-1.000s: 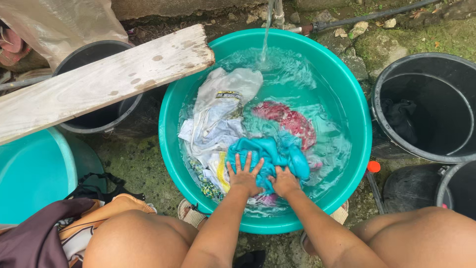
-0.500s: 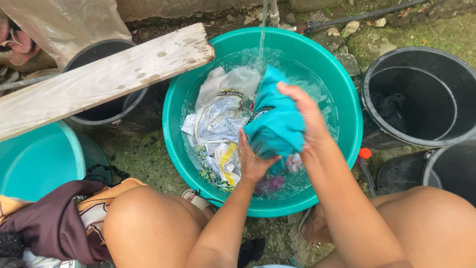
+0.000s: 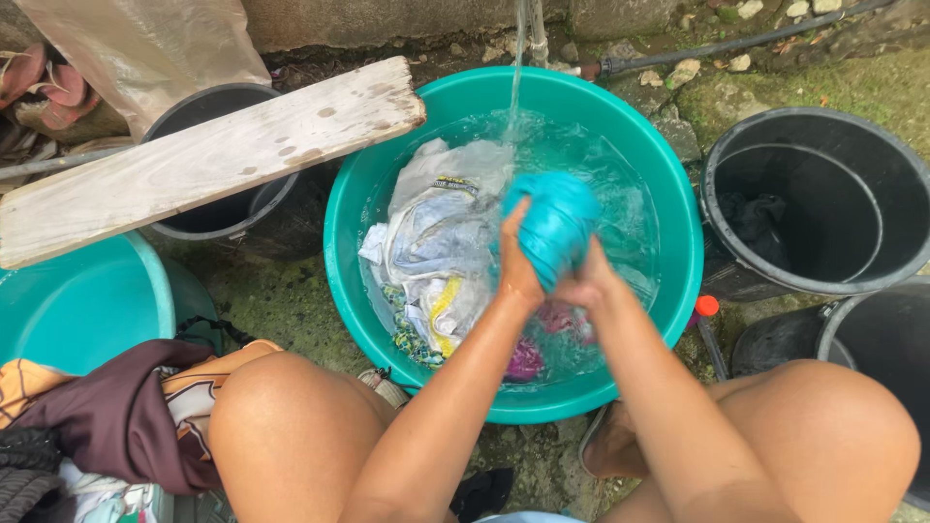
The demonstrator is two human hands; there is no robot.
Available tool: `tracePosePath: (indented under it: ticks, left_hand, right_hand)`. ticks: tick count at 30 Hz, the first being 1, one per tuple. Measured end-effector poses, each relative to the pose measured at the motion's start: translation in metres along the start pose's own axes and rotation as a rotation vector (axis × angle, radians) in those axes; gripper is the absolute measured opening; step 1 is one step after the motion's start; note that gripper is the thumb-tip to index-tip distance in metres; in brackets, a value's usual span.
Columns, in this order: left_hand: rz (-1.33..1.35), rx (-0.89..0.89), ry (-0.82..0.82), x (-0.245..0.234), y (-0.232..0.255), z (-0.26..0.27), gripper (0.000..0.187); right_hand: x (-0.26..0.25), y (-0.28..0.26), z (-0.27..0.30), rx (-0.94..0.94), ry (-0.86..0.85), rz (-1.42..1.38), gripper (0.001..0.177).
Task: The person washes clothes by hand in a basin, scrubbing different garments including black, teal, yellow, and white items with their hands in soapy water and then rinsing them.
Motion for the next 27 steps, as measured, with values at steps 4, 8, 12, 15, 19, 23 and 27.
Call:
tracePosePath:
  ticks: [4,8,12,15,19,23,27]
  left_hand:
    - [-0.31,0.086,-0.176,-0.016,-0.008,0.0,0.034]
    - [-0.347,0.062,-0.167,-0.081,0.003,-0.028,0.039]
    - [0.267,-0.338,-0.09,-0.099,0.026,-0.023,0.048]
    - [0.246,-0.153,-0.304,-0.081,0.05,-0.046,0.041]
    - [0.005,0.013,-0.396,-0.067,0.078,-0.05,0.035]
    - [0.014,0.091,-0.116,-0.045,0.071,-0.008,0.037]
    - [0.018,-0.132,0.168,-0.062,0.056,-0.01,0.035]
  right_hand:
    - [-0.003,0.003,-0.014,-0.119,-0.277,-0.267,0.066]
    - [-0.014,-0.001,-0.007,-0.179,-0.428,-0.387,0.066]
    - [-0.002,0.005,0.0,-0.192,-0.508,-0.418,0.067]
    - [0.019,0.012,0.022,-0.183,-0.532,-0.386,0.07]
    - [0.044,0.011,0.066,-0.058,-0.978,-0.411,0.09]
    - [0.052,-0.01,0.05,-0.281,-0.493,-0.336,0.074]
    - [0.034,-0.037,0.016,-0.531,-0.269,-0.199,0.049]
Point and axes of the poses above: each hand's wrist, its own z-axis away from the middle knuckle, its own x-axis out of the palm, y = z × x, the point moved 1 cm from there along -z, towards the middle knuckle, and after that the axes turned 6 degrees about -z, right-handed, at the moved point
